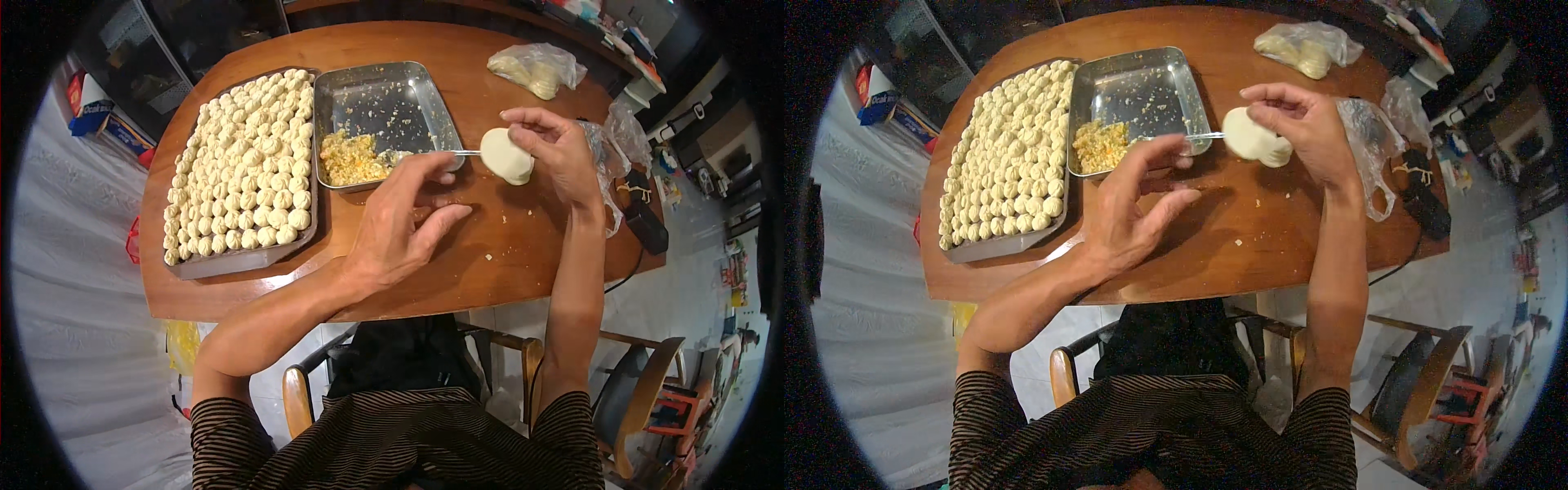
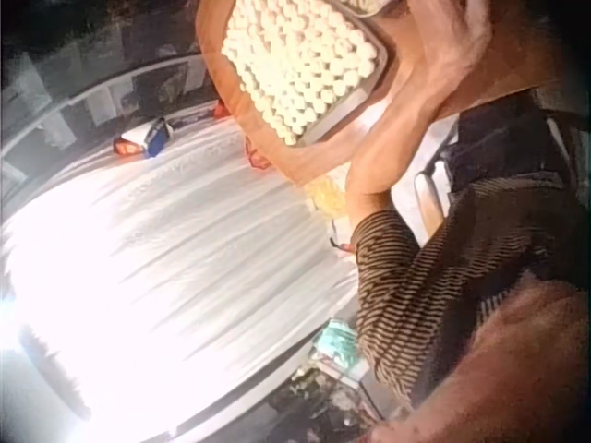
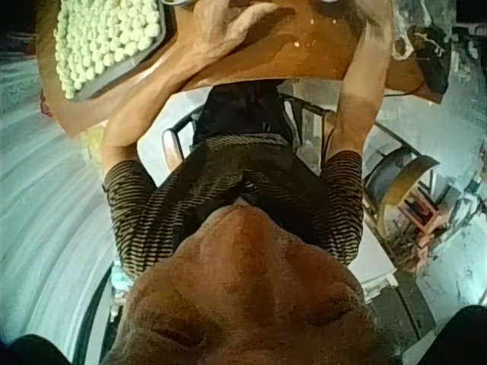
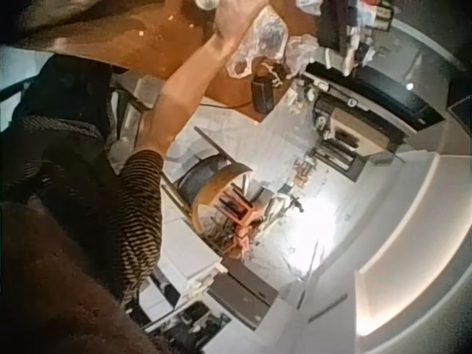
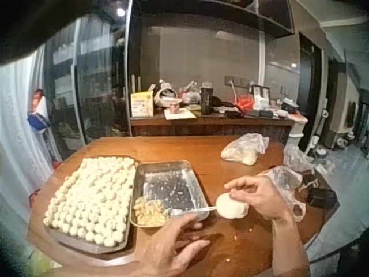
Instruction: Filling and folding small dough wrappers to create pastries or dumplings.
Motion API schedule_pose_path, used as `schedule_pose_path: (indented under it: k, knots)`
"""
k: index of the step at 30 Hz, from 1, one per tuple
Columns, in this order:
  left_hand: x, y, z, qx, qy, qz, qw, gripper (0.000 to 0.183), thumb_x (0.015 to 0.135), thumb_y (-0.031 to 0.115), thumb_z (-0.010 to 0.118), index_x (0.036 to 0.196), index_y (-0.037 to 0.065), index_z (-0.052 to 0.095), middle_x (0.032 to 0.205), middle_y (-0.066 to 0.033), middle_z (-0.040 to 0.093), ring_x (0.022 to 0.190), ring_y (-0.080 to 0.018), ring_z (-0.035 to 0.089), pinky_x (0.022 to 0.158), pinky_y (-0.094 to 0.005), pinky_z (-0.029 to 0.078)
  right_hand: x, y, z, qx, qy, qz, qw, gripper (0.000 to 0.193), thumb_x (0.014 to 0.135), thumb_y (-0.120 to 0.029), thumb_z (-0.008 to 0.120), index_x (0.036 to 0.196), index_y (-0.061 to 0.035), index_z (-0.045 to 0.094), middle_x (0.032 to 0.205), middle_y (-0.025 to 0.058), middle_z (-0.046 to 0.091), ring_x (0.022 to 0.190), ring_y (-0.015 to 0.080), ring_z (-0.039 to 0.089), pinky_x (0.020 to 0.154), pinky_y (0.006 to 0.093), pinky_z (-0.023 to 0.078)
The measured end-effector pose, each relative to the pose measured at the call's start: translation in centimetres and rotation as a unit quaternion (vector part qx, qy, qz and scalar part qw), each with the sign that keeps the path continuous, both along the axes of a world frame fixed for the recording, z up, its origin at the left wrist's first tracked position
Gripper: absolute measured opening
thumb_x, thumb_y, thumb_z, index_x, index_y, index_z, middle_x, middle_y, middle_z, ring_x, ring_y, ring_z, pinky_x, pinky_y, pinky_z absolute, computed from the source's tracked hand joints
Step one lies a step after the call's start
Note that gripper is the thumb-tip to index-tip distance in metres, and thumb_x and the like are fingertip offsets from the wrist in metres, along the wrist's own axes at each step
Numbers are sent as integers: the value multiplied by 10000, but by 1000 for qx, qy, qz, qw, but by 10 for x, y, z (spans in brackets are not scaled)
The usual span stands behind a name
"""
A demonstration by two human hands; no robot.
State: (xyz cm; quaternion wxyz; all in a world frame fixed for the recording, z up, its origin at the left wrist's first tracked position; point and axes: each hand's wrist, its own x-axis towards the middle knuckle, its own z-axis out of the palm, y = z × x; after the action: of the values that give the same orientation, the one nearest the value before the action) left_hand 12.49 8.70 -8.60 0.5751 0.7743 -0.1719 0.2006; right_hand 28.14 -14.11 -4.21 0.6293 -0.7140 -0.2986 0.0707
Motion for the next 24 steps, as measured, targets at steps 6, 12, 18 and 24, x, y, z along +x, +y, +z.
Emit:
schedule_pose_path:
  k: [6,12,18,24]
  knots:
    - [15,13,0,-275,134,-89,948,592,988,119,742,1486,-33,460,1355,-153,629,1228,-220,642,1028,-346,566,-36,35,23,17,49,109,993,270,944,-98,779,1184,16,737,1025,73,766,875,102,723,795,228,584]
    - [21,24,4,-338,233,-94,907,286,979,89,750,1229,-22,665,1075,-97,757,938,-134,731,842,-263,610,-39,59,14,-33,45,92,994,291,977,-132,758,1219,28,721,1022,67,759,869,93,716,767,237,599]
    - [26,28,-3,-310,200,-42,928,272,978,89,748,1219,-15,673,1044,-87,760,903,-114,725,793,-243,596,-39,57,6,9,89,89,992,292,959,-96,771,1215,35,721,1017,54,741,913,87,702,800,230,585]
    - [22,27,1,-296,220,-44,929,278,979,92,747,1224,-18,673,1054,-91,762,898,-114,725,783,-240,586,-43,63,4,-35,46,76,995,287,931,-38,774,1201,45,723,1000,54,737,876,89,690,779,220,564]
